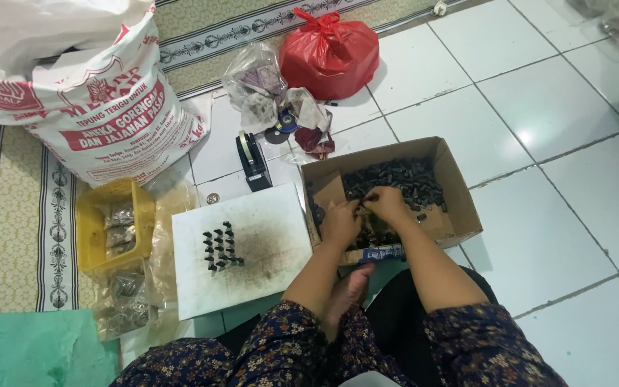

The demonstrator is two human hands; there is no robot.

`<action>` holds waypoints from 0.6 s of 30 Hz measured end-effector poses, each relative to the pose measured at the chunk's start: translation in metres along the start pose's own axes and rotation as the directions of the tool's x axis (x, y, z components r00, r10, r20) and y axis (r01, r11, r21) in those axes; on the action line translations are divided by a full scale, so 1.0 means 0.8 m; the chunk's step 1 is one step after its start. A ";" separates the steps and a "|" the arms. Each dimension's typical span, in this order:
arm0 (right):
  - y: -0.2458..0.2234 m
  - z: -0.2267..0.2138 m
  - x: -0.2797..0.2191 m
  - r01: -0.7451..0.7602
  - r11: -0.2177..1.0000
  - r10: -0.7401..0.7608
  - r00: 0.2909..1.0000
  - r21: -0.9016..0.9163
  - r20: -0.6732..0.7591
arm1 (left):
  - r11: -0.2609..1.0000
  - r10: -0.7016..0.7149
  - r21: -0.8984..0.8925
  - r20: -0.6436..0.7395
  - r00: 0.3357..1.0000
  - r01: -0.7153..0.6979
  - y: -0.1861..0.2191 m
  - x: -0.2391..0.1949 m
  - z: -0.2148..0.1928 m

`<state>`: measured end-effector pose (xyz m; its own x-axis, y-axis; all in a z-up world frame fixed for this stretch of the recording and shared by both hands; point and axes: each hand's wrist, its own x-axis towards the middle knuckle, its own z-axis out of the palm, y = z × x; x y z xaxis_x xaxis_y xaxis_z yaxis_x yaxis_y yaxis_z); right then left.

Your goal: The person sits on the floor and repeatedly picks small dark metal parts from a cardboard box, then places them onto a white board. The person handles the parts one at a time, arranging them in rows on the board.

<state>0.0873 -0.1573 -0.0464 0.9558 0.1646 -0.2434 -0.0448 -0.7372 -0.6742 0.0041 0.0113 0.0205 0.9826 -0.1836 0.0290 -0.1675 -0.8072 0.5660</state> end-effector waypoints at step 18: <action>-0.023 -0.045 -0.046 -0.212 0.429 0.335 0.940 0.878 0.063 | 0.927 -0.192 -0.347 -0.100 0.976 0.146 -0.025 0.002 0.058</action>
<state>0.0634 -0.1732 -0.0001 0.8652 -0.0505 -0.4989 -0.4770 0.2240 -0.8499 0.0051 0.0009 -0.0289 0.9995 0.0320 0.0025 0.0165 -0.5804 0.8142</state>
